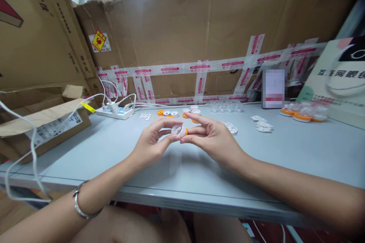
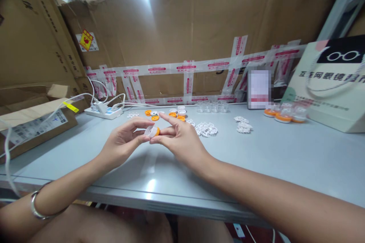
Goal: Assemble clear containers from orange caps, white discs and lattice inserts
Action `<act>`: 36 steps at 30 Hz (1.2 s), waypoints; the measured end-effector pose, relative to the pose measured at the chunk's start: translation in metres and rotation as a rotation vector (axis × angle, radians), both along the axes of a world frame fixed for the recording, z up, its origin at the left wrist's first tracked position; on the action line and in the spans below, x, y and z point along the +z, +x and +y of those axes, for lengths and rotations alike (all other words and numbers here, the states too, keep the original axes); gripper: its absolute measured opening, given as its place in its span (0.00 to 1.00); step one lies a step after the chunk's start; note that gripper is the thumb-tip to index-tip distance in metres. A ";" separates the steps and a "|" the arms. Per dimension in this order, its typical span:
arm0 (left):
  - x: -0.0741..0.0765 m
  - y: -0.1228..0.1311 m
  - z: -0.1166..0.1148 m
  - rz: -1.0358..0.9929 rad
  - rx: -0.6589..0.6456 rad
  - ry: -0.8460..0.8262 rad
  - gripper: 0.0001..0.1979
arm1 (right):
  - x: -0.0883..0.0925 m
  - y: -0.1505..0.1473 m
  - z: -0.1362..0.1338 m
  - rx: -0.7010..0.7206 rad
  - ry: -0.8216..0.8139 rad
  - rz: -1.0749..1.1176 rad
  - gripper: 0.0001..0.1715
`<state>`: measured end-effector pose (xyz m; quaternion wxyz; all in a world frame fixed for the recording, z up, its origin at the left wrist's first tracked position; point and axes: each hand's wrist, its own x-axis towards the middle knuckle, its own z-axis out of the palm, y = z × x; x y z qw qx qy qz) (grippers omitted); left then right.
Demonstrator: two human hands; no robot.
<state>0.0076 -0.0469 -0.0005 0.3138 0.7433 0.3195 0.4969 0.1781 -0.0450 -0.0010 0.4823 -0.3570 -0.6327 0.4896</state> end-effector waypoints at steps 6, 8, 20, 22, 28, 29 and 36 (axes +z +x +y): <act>-0.001 -0.001 0.001 0.031 -0.008 0.005 0.11 | -0.002 0.002 0.000 -0.033 0.061 -0.055 0.33; -0.001 -0.002 0.001 0.033 -0.012 -0.010 0.11 | -0.001 0.001 0.000 -0.034 0.057 -0.053 0.31; -0.001 -0.011 0.009 0.211 -0.081 0.064 0.14 | -0.005 0.000 0.013 0.152 -0.216 0.041 0.26; -0.001 -0.012 0.009 0.258 -0.094 0.042 0.14 | -0.009 0.001 0.017 0.192 -0.247 0.037 0.26; -0.003 -0.012 0.008 0.328 -0.066 0.033 0.13 | -0.015 0.004 0.026 0.290 -0.290 0.002 0.29; -0.003 -0.011 0.008 0.350 -0.056 0.036 0.13 | -0.015 0.004 0.027 0.311 -0.317 0.007 0.28; -0.007 -0.007 0.008 0.339 -0.025 -0.031 0.14 | -0.019 0.005 0.030 0.289 -0.373 0.043 0.30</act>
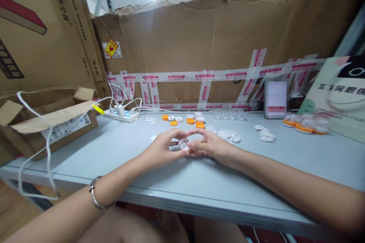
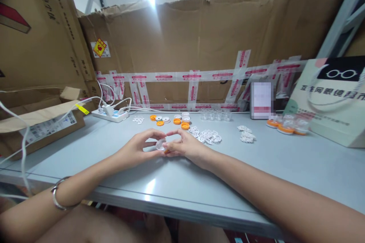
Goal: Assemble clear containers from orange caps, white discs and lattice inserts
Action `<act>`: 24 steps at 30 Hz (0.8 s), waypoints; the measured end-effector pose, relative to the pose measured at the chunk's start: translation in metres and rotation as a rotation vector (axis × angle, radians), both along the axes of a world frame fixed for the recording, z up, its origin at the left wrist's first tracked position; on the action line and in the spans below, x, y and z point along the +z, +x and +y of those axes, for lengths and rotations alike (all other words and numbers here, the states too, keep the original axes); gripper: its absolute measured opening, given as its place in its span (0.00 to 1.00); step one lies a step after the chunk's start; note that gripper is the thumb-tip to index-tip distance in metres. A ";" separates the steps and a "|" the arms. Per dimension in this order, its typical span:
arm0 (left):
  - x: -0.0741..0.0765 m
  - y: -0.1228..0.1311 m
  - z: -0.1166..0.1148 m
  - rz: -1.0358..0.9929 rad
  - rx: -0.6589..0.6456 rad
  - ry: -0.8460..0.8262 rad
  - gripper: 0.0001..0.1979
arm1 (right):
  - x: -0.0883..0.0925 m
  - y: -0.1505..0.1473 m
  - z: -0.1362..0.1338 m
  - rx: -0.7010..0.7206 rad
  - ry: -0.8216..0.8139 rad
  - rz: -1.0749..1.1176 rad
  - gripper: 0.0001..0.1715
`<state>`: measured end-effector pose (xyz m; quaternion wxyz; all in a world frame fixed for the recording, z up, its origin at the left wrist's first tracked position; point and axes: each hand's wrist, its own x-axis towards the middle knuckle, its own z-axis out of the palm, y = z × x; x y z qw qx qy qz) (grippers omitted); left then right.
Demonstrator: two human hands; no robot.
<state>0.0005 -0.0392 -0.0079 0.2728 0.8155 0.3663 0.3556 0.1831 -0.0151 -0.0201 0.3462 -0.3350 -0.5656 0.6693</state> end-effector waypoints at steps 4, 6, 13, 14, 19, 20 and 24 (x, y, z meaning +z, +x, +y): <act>0.000 0.004 -0.001 0.020 0.026 0.000 0.13 | 0.000 0.000 -0.003 0.040 -0.009 -0.020 0.32; 0.000 0.005 -0.003 0.026 0.017 0.017 0.13 | 0.002 -0.001 -0.003 0.077 0.000 -0.040 0.32; -0.001 0.000 0.002 0.061 0.103 0.031 0.16 | 0.039 0.040 0.026 -0.180 0.481 -0.493 0.23; -0.002 -0.001 0.004 0.076 0.126 0.026 0.17 | 0.045 0.056 0.034 -0.268 0.510 -0.539 0.21; -0.009 -0.004 0.012 0.164 0.135 0.030 0.19 | 0.059 0.141 0.065 -0.424 0.440 -0.960 0.08; -0.009 -0.003 0.012 0.177 0.129 0.037 0.19 | 0.058 0.154 0.070 -0.440 0.412 -1.053 0.06; -0.009 0.002 0.012 0.231 0.129 0.074 0.20 | 0.050 0.186 0.085 -0.495 0.303 -1.356 0.11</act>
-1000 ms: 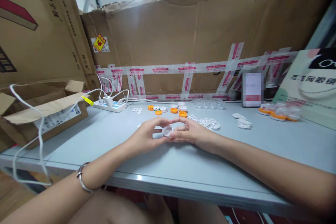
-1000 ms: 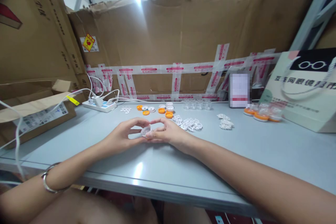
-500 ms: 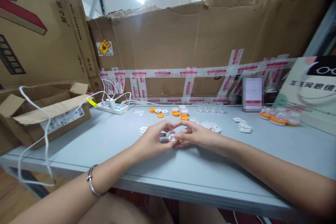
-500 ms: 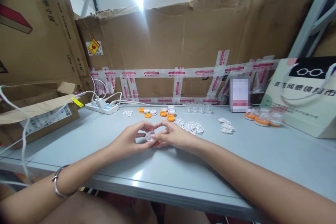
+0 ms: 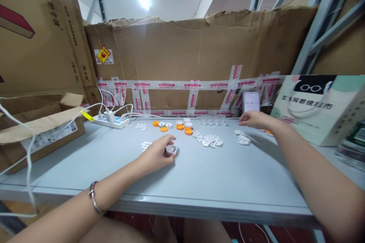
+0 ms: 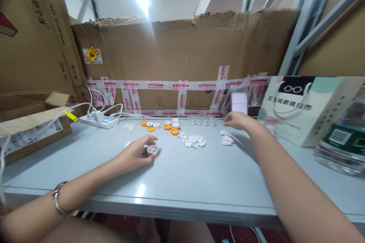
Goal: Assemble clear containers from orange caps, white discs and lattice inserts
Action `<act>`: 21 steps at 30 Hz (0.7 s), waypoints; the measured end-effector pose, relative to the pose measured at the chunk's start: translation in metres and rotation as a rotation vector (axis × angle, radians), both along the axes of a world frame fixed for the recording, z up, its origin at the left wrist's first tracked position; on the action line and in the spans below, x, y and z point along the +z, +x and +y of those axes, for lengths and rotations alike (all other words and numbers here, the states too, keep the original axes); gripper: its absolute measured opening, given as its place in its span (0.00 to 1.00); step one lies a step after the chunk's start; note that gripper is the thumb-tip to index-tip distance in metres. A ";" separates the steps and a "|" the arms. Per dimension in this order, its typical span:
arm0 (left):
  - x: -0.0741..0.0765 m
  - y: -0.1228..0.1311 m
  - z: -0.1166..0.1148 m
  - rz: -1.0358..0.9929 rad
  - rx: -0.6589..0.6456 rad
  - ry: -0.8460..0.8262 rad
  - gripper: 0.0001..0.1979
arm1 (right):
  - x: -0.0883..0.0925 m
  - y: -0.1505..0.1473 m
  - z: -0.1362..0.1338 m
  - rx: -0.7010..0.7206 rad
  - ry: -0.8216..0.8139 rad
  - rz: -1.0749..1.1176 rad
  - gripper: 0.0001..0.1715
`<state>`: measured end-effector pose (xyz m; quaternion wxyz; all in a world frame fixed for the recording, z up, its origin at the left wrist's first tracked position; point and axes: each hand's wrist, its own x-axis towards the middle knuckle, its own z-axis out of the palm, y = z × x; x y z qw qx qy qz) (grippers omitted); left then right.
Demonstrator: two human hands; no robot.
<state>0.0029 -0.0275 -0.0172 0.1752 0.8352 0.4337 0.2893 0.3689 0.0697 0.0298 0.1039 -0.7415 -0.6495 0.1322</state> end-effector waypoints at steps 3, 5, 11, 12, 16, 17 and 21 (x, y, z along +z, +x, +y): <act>0.002 0.005 0.001 0.038 -0.007 0.007 0.20 | -0.009 0.008 0.008 -0.052 -0.072 -0.085 0.15; 0.002 0.007 0.003 0.047 -0.012 0.007 0.20 | -0.016 0.010 0.012 -0.051 -0.104 -0.103 0.14; 0.002 0.012 0.010 0.020 -0.022 0.001 0.19 | -0.027 0.010 0.018 0.024 -0.139 -0.072 0.15; 0.002 0.012 0.010 0.024 -0.025 -0.005 0.19 | -0.028 0.010 0.018 0.036 -0.139 -0.058 0.14; 0.003 0.011 0.010 0.046 -0.035 0.004 0.20 | -0.028 0.008 0.015 0.070 -0.120 0.009 0.15; 0.003 0.011 0.010 0.051 -0.038 0.010 0.21 | -0.027 0.007 0.015 0.074 -0.112 0.026 0.15; 0.005 0.010 0.010 0.069 -0.048 0.008 0.21 | -0.025 0.005 0.011 0.081 -0.081 0.084 0.14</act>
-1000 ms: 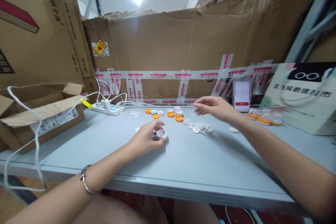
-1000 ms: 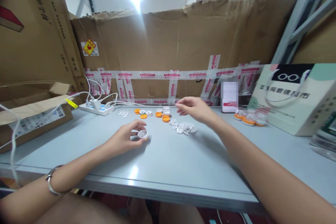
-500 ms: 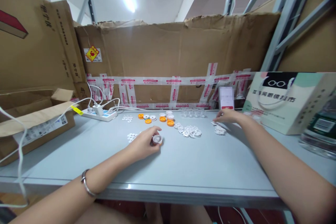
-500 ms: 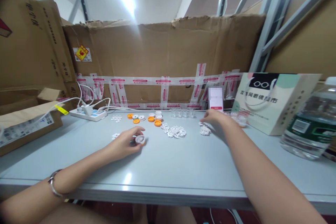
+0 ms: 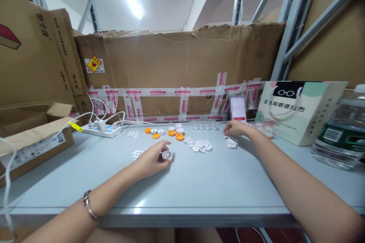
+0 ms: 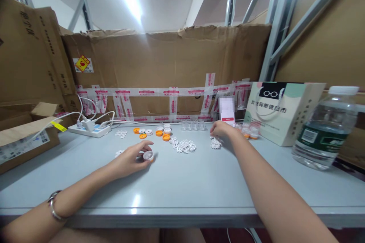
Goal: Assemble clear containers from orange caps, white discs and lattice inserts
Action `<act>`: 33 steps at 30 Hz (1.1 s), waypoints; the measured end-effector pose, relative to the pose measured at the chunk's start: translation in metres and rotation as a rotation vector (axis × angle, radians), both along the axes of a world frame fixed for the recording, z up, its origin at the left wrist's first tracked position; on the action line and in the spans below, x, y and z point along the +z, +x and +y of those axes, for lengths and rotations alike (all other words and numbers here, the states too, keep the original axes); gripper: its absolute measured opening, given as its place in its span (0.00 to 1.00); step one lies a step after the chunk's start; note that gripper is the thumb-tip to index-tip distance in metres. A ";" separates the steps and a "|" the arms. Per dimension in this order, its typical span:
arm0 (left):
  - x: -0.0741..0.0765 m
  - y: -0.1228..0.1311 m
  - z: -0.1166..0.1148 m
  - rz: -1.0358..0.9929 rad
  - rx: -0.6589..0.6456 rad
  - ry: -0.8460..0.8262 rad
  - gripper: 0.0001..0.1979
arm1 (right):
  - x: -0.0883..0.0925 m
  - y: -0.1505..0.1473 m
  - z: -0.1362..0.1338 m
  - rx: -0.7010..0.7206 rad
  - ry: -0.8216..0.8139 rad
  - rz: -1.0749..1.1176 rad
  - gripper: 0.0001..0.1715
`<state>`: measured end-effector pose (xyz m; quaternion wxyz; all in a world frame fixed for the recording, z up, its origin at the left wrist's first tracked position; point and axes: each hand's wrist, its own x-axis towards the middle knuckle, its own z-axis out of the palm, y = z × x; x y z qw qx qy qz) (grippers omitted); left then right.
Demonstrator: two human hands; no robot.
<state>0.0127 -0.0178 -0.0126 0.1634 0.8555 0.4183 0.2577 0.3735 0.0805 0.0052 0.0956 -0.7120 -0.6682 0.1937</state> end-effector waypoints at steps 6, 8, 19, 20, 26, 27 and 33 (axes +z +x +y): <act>0.002 0.002 -0.002 0.029 -0.010 -0.023 0.22 | 0.015 -0.011 -0.006 -0.007 0.063 0.085 0.16; 0.003 0.001 -0.003 0.031 -0.010 -0.042 0.23 | 0.023 -0.019 -0.011 0.013 0.116 0.147 0.14; 0.035 0.033 -0.004 -0.146 -0.090 0.301 0.13 | 0.037 -0.111 -0.062 0.387 0.338 0.784 0.11; 0.038 0.040 -0.001 -0.172 -0.105 0.276 0.12 | 0.035 -0.118 -0.065 0.412 0.337 0.818 0.13; 0.039 0.065 0.019 -0.487 -0.076 0.078 0.05 | 0.031 -0.134 -0.073 0.428 0.368 0.868 0.18; 0.037 0.065 0.021 -0.513 -0.074 0.070 0.05 | 0.031 -0.133 -0.072 0.419 0.373 0.843 0.19; 0.028 0.048 0.028 -0.504 -0.018 0.100 0.06 | 0.025 -0.107 -0.049 0.287 0.401 0.470 0.10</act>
